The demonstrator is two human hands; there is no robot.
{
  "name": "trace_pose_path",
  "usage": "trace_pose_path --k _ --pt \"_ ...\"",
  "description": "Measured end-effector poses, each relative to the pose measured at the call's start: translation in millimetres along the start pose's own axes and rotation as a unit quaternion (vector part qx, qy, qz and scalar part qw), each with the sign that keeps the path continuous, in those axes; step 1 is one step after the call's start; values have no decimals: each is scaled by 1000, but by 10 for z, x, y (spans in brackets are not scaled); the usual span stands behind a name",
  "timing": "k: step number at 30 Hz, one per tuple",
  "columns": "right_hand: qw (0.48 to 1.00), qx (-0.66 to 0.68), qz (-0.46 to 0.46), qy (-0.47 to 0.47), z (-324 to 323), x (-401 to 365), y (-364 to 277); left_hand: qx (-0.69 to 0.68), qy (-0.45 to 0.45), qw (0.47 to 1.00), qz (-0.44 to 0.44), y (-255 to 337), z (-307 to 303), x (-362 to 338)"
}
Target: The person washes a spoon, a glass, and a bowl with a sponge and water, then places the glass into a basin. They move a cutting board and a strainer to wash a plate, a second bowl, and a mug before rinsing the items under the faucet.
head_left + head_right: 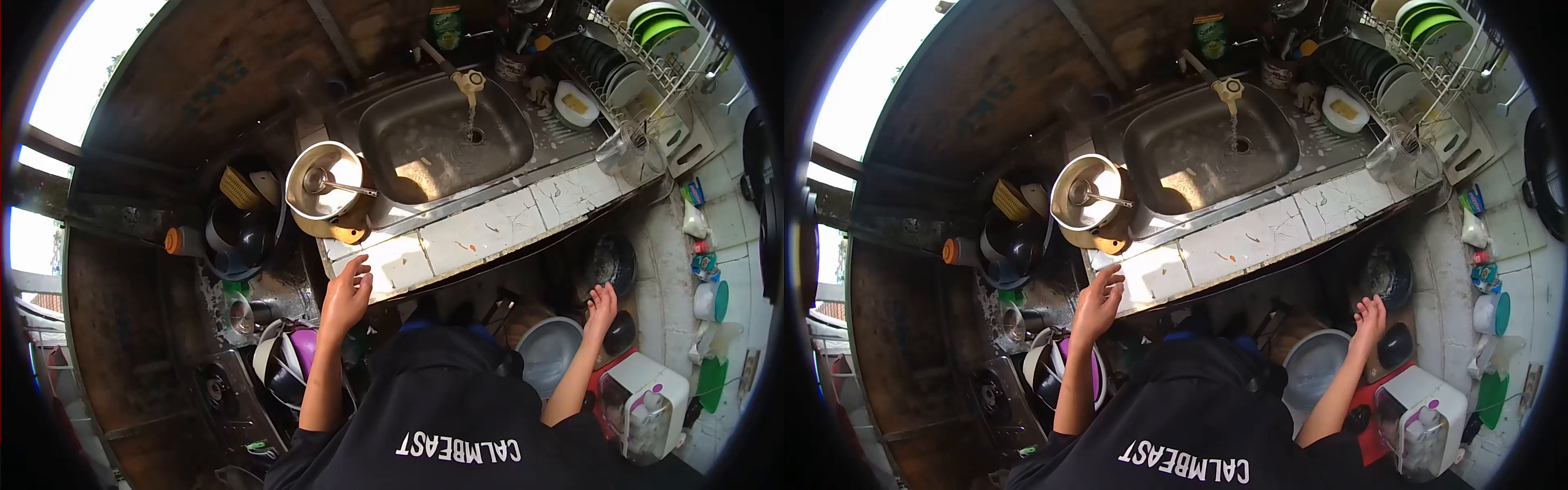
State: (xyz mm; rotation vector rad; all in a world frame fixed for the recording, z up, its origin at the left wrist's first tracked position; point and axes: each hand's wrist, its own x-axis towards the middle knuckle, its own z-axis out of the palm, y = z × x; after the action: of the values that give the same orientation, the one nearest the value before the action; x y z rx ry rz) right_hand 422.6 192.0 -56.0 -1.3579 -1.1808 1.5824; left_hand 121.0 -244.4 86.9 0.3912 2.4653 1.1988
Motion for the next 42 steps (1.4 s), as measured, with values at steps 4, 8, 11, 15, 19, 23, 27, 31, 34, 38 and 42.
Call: trace_pose_path --k 4,8,11,15,19,23,27,31,34,38,42 --pt "942 -104 -39 -318 1856 -529 -598 -24 65 997 -39 -327 -247 66" --pt "831 -197 -132 -503 3395 -1169 -561 -44 97 993 -54 -471 -378 102" --pt "775 -282 -157 -543 4171 -1605 -421 -64 101 991 -55 -494 -366 148" --pt "698 -421 -154 -559 4790 -1673 80 -60 104 990 -74 -470 -305 227" --pt "710 -270 39 -650 4748 -1657 -61 -238 181 935 -193 -665 -189 467" --pt "714 -144 130 -673 4305 -1183 -272 -350 291 858 -237 -785 -131 836" --pt "770 -155 182 -592 3681 -534 -538 -325 312 834 -319 -867 -60 1360" --pt "821 -160 249 -487 3260 240 -521 -277 372 841 -279 -1116 132 1725" --pt "837 -160 266 -449 3160 669 -541 -208 434 846 -230 -707 236 1773" --pt "836 -175 244 -460 3319 1035 -656 -236 341 885 -213 -335 609 2097" --pt "830 -175 248 -468 3556 1284 -738 -171 262 902 -297 173 995 2562"
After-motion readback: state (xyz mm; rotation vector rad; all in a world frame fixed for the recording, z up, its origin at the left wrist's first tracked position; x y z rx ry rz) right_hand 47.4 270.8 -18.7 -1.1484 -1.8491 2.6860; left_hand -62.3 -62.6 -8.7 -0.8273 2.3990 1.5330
